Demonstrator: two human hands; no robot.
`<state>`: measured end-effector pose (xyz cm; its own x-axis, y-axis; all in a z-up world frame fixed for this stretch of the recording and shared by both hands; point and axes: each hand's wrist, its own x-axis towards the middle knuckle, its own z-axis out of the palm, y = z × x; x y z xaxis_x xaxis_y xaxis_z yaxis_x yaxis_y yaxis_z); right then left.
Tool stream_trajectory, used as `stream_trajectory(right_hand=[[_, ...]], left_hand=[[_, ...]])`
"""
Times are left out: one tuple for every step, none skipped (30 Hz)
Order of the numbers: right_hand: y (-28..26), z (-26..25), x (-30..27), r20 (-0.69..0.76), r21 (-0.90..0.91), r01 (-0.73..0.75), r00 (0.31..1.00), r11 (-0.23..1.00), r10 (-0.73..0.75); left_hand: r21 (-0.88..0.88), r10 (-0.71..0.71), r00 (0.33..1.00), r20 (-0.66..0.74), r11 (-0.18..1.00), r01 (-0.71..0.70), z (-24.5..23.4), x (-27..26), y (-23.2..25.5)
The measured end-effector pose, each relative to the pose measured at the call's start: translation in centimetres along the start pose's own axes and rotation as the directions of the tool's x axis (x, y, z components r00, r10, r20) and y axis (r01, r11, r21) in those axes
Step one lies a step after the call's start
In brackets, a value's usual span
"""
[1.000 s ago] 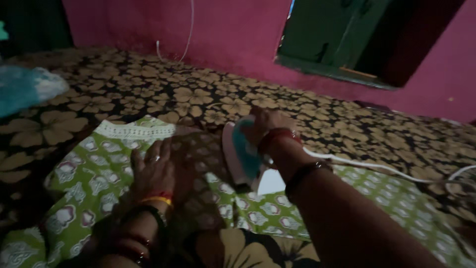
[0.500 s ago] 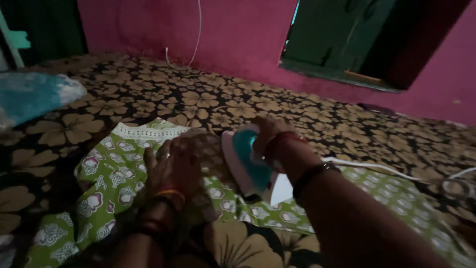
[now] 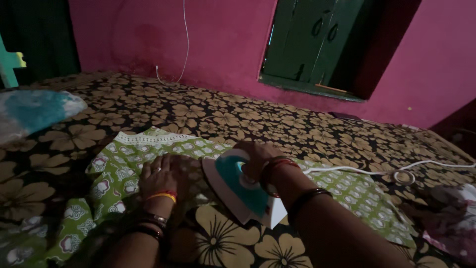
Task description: The person irons a green patterned garment on a floral-patterned bed using a handheld electric iron. They repeatedly smooth the fabric with the iron while holding it flat with the other hand, then fold the garment in half and continue ironing the folded section.
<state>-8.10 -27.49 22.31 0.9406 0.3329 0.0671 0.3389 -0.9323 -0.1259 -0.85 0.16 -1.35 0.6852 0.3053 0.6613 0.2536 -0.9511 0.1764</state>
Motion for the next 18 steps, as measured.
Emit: stream_trajectory(right_hand=[[-0.3, 0.0, -0.1, 0.016, 0.02, -0.039, 0.999, 0.999, 0.039], [-0.7, 0.0, -0.1, 0.034, 0.038, -0.077, 0.997, 0.996, 0.075], [-1.1, 0.0, 0.0, 0.052, 0.056, -0.114, 0.992, 0.992, 0.111], [-1.4, 0.1, 0.1, -0.001, 0.024, -0.082, 0.997, 0.996, 0.082], [-1.7, 0.3, 0.1, -0.054, -0.009, -0.051, 0.997, 0.999, 0.05], [-2.0, 0.5, 0.3, -0.103, -0.043, -0.02, 0.995, 0.999, 0.016], [-2.4, 0.6, 0.7, -0.105, -0.058, -0.061, 0.993, 0.996, 0.055], [-2.9, 0.8, 1.3, -0.104, -0.07, -0.101, 0.99, 0.992, 0.093], [-3.4, 0.9, 1.9, -0.105, -0.082, -0.14, 0.986, 0.987, 0.131], [-3.7, 1.1, 2.5, -0.108, -0.063, -0.167, 0.981, 0.984, 0.16], [-3.9, 1.2, 3.1, -0.111, -0.045, -0.194, 0.976, 0.98, 0.188], [-4.1, 1.3, 3.7, -0.115, -0.026, -0.222, 0.969, 0.975, 0.218], [-4.3, 1.4, 4.4, -0.117, -0.031, -0.235, 0.966, 0.972, 0.23], [-4.4, 1.3, 5.2, -0.122, -0.037, -0.247, 0.963, 0.968, 0.241], [-4.4, 1.3, 6.0, -0.127, -0.042, -0.259, 0.959, 0.965, 0.251], [-4.4, 1.3, 6.9, -0.129, -0.049, -0.27, 0.957, 0.962, 0.262], [-4.3, 1.4, 7.7, -0.131, -0.055, -0.281, 0.953, 0.958, 0.272], [-4.3, 1.5, 8.6, -0.131, -0.06, -0.289, 0.951, 0.955, 0.28]], left_hand=[[-0.02, -0.028, 0.999, 0.034, 0.999, 0.028, -0.3, -0.1, 0.0], [-0.038, -0.057, 0.996, 0.068, 0.997, 0.06, -0.6, -0.1, 0.0], [-0.055, -0.086, 0.991, 0.103, 0.994, 0.092, -0.9, -0.2, -0.1], [0.003, -0.027, 0.991, 0.133, 1.0, 0.027, -1.1, -0.2, -0.2], [0.058, 0.03, 0.986, 0.166, 0.998, -0.04, -1.3, 0.0, -0.1], [0.112, 0.085, 0.975, 0.204, 0.988, -0.109, -1.5, 0.2, 0.0], [0.108, 0.046, 0.97, 0.238, 0.992, -0.073, -1.7, 0.6, 0.1], [0.108, 0.006, 0.962, 0.273, 0.993, -0.037, -1.9, 0.9, 0.3], [0.11, -0.034, 0.951, 0.307, 0.994, 0.0, -2.1, 1.4, 0.4], [0.146, -0.004, 0.927, 0.375, 0.988, -0.055, -2.4, 2.2, 0.2], [0.177, 0.021, 0.897, 0.442, 0.978, -0.111, -2.8, 2.9, -0.1], [0.202, 0.044, 0.861, 0.507, 0.965, -0.169, -3.2, 3.4, -0.5], [0.188, 0.059, 0.902, 0.427, 0.97, -0.153, -3.7, 3.4, -1.0], [0.172, 0.071, 0.938, 0.34, 0.975, -0.137, -4.1, 3.6, -1.4], [0.156, 0.08, 0.965, 0.25, 0.98, -0.122, -4.4, 3.8, -1.8], [0.168, 0.072, 0.963, 0.259, 0.979, -0.118, -4.6, 3.8, -2.0], [0.18, 0.064, 0.961, 0.269, 0.977, -0.115, -4.6, 3.7, -2.1], [0.195, 0.054, 0.959, 0.278, 0.974, -0.111, -4.5, 3.6, -2.1]])
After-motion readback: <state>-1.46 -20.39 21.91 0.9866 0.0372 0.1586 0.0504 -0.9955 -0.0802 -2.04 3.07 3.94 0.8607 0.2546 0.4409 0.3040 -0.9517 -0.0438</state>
